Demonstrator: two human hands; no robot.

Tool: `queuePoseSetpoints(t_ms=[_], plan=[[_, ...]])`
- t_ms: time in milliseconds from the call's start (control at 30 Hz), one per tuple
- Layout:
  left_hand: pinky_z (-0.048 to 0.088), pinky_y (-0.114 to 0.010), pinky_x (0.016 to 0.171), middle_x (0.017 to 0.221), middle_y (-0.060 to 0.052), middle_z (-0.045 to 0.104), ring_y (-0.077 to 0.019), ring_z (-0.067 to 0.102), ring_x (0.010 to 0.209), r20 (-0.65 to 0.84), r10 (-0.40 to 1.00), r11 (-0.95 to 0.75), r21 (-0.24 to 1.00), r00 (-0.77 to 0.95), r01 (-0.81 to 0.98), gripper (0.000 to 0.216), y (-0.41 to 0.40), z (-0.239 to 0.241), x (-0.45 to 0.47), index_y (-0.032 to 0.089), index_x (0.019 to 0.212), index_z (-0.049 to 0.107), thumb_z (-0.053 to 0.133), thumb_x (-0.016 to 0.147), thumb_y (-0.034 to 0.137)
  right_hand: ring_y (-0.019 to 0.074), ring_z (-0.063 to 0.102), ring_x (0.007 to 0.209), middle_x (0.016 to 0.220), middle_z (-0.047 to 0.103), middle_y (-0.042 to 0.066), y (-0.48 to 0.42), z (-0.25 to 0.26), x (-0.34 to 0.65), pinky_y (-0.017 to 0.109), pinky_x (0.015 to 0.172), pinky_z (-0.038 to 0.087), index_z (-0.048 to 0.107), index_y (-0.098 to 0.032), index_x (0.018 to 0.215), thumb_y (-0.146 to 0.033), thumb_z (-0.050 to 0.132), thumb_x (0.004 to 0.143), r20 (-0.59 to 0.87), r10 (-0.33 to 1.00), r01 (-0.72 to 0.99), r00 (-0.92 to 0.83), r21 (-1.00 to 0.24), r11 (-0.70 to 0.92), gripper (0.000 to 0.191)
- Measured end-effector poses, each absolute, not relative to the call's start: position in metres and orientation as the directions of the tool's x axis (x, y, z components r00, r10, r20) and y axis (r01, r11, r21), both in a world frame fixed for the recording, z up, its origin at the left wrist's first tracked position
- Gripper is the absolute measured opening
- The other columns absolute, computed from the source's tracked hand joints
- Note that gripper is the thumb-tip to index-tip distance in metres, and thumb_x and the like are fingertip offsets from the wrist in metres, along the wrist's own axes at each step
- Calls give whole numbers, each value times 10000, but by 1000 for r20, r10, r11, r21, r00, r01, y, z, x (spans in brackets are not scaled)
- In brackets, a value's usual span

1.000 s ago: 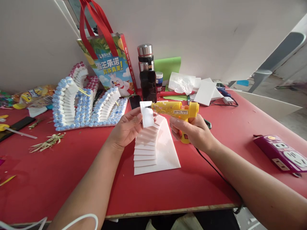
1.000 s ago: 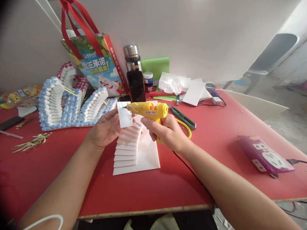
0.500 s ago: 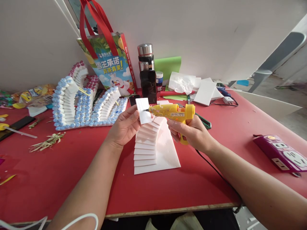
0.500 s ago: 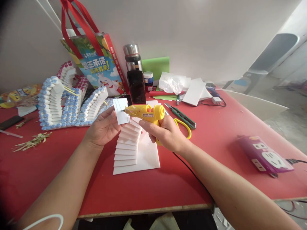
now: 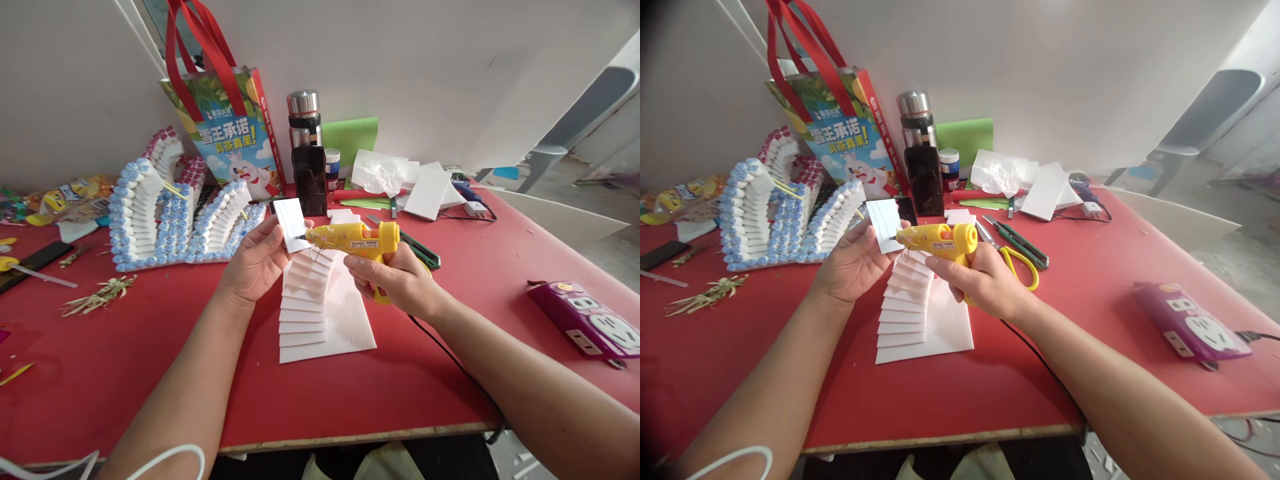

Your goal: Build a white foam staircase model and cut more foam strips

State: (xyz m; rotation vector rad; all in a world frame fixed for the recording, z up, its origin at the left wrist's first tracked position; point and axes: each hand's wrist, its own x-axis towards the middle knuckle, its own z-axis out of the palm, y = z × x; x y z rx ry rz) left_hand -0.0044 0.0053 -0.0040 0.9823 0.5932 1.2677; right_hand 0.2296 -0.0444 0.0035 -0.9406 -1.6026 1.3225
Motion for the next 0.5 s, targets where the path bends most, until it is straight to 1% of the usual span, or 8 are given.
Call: queuePoseSetpoints(t_ms=[133,267,500], plan=[[563,-350,917,1113,-125,761,-273,693,1127,169,954,-18,858,249,-513,238,5,-4,-4,168,1107,747,709,878,224,101,451,487,531,498,-15,-45,5,230,273,484,370,493,-192,579,-512,632,916,123,915,50,-384,-987,154,486],[576,-321,887,1121,-111,763,-268,674,1172,175,952,-21,855,251,-518,221,5,-3,-4,189,1102,745,701,888,220,99,446,492,538,503,-16,-46,5,230,269,487,366,499,-189,585,-509,628,919,113,910,55,-399,-988,147,479],[575,-355,917,1128,-107,762,-276,678,1167,126,969,7,845,211,-534,237,6,-4,-5,206,1105,740,723,869,227,94,429,474,525,506,-13,-46,4,230,267,480,353,519,-185,572,-496,624,921,102,910,80,-403,-986,146,479]])
